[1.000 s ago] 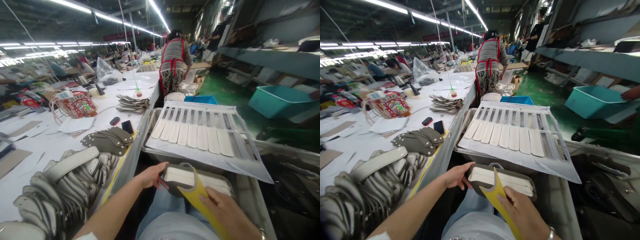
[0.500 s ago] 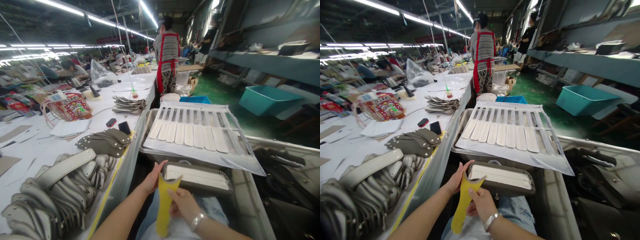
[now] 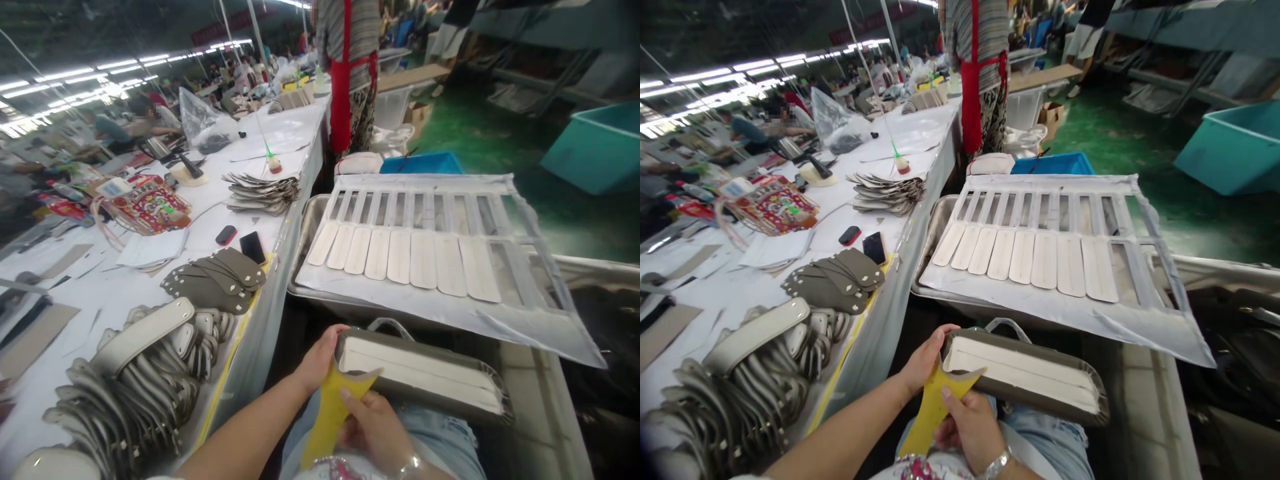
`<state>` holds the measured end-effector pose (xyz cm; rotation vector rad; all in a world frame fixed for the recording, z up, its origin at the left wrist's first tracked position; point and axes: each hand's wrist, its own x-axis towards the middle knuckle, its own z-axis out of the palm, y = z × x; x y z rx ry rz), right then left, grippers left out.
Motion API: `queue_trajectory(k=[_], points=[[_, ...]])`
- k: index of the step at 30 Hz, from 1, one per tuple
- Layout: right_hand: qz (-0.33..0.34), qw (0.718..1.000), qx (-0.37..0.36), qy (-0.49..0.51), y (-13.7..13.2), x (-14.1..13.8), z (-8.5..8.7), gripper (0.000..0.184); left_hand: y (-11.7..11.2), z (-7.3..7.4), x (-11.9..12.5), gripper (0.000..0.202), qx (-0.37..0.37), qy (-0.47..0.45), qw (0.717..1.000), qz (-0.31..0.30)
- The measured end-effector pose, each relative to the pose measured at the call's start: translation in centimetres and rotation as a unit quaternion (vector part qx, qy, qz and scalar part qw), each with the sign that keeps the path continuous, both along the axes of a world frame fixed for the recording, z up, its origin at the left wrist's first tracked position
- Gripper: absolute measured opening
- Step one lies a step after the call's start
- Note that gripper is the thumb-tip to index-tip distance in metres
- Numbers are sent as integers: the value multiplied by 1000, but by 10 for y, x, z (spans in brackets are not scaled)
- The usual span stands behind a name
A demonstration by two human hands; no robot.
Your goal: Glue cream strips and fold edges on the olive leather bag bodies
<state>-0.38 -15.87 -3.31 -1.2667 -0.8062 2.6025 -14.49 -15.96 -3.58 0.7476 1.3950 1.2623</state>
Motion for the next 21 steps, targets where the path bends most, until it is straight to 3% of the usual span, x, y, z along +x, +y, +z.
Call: queue_trajectory(k=[5, 15, 19, 21], points=[[23, 999, -47, 15, 13, 3, -12, 45, 11, 7, 4, 43, -35, 14, 999, 11], [54, 996, -70, -7, 29, 10, -10, 46, 19, 8, 15, 36, -56, 101, 992, 43], [39, 997, -67, -25, 21, 8, -17, 51, 19, 12, 15, 37, -73, 182, 980, 21], [32, 997, -59, -35, 18, 6, -17, 50, 19, 16, 13, 37, -88, 264, 960, -9]])
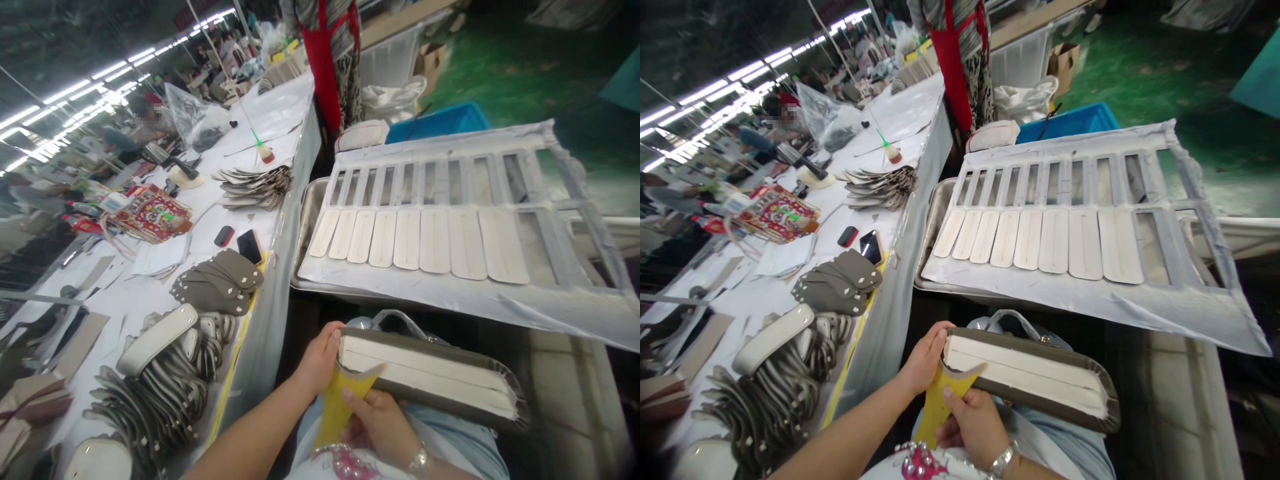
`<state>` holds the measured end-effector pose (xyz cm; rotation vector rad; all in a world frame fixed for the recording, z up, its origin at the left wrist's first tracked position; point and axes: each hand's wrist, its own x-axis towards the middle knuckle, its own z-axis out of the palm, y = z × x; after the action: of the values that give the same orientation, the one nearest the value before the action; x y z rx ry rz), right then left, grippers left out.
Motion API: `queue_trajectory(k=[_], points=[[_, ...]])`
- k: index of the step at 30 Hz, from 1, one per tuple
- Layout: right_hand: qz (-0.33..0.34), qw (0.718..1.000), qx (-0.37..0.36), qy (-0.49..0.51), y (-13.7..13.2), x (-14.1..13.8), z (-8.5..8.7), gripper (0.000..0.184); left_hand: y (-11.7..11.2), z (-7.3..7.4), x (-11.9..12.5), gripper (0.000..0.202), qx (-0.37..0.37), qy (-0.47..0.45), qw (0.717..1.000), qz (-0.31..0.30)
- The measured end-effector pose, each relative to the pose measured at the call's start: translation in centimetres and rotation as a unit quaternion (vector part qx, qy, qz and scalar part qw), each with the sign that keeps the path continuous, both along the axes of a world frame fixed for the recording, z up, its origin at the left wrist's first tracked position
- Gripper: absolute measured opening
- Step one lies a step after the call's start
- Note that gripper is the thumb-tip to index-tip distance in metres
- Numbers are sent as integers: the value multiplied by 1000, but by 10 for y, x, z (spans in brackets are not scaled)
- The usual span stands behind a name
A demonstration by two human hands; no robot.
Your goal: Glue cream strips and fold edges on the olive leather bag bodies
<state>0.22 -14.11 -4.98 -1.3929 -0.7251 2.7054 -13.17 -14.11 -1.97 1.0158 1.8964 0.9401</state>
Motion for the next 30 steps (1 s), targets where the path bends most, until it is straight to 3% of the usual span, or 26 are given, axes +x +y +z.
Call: queue_trajectory(k=[4, 6, 10, 14, 19, 23, 27, 30], points=[[-8, 1000, 9, -13, -6, -2, 2, 44, 0, 8, -3, 36, -50, 212, 972, -88], [-18, 1000, 9, -16, -8, -1, 1, 41, 3, 13, -2, 38, -72, 272, 951, -127], [-49, 999, 6, 0, -11, 3, -2, 42, 8, 19, 6, 35, -114, 326, 925, -156], [-52, 999, 6, -8, -8, 3, 1, 46, 10, 19, 8, 35, -123, 340, 921, -147], [-67, 998, 21, -3, -6, -3, 12, 33, 14, 10, 4, 35, -69, 235, 965, -92], [-66, 997, 43, -3, -11, 5, 35, 30, 10, 10, 4, 39, -33, 162, 983, -74], [-83, 986, 138, 31, 8, 52, 64, 33, -3, 10, -8, 59, 0, 71, 997, -42], [-199, 942, 271, 12, 59, 111, 74, 38, -19, 5, -16, 62, 13, -92, 996, 18]])
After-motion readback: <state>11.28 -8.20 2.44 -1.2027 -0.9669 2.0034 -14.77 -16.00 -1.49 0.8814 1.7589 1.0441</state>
